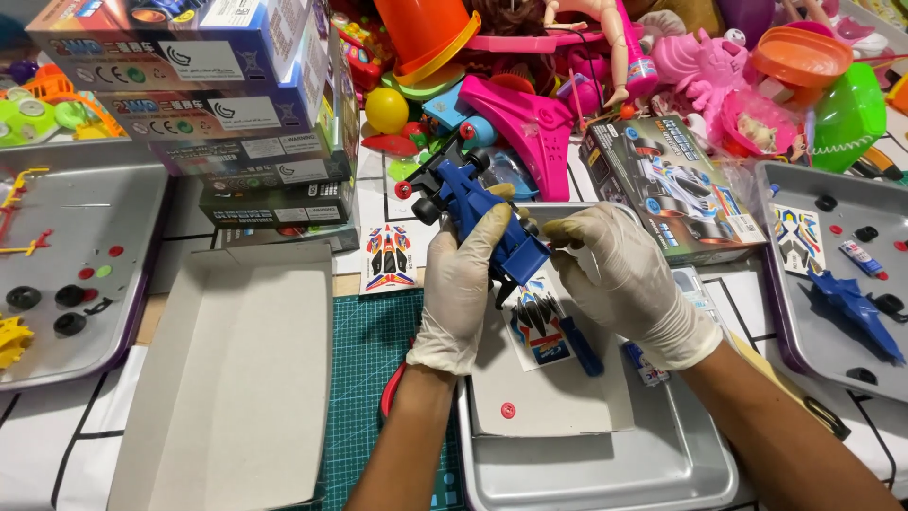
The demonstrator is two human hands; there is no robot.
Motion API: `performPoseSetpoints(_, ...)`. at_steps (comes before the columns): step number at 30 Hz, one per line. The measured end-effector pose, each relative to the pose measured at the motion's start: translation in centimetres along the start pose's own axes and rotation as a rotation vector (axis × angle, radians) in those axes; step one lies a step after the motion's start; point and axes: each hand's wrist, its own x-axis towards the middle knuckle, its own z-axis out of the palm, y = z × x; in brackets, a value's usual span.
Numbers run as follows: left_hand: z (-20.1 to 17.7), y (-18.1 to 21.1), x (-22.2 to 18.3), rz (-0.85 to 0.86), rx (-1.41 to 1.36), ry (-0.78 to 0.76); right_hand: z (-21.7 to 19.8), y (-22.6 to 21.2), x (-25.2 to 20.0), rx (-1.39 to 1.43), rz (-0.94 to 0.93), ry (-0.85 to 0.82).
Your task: Assembling a blue toy car model by fitting together various plastic components and using small pliers for assistance.
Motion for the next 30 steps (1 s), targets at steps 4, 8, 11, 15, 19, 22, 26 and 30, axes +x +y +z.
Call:
performPoseSetpoints(4,-0.8,-0.5,0.3,-0.015,-0.02,0.039,0.1,0.5,-0.3,0.037,0.007,0.007)
performPoseSetpoints(8,-0.5,-0.1,0.0,-0.03,0.001,0.041,0.3,0.6,-0.4,0.063,0.01,0.008)
performPoseSetpoints(11,-0.6,0.1,0.0,-0.041,0.021,0.057,0.2,0.6,-0.4,0.069,0.003,0.011)
performPoseSetpoints(15,-0.7,0.2,0.1,-0.04,0.003,0.039,0.1,0.3,-0.1,0.081,0.003,0.0)
performPoseSetpoints(19,-0.6,0.1,0.1,-0.034,0.031,0.059,0.0,0.6,-0.5,0.067,-0.008,-0.007)
performPoseSetpoints(22,-0.5,0.0,0.1,-0.037,0.011,0.039,0.0,0.8,-0.8,0.048,-0.01,-0.018)
performPoseSetpoints(26,0.2,0.4,-0.7,0.012,0.01,-0.036,0.0,0.7,-0.8,0.049,0.085,-0.03)
performPoseSetpoints(30,-0.1,-0.1,-0.5,0.066,0.055,-0.054,0.2,0.5,-0.8,0.047,0.199,-0.02)
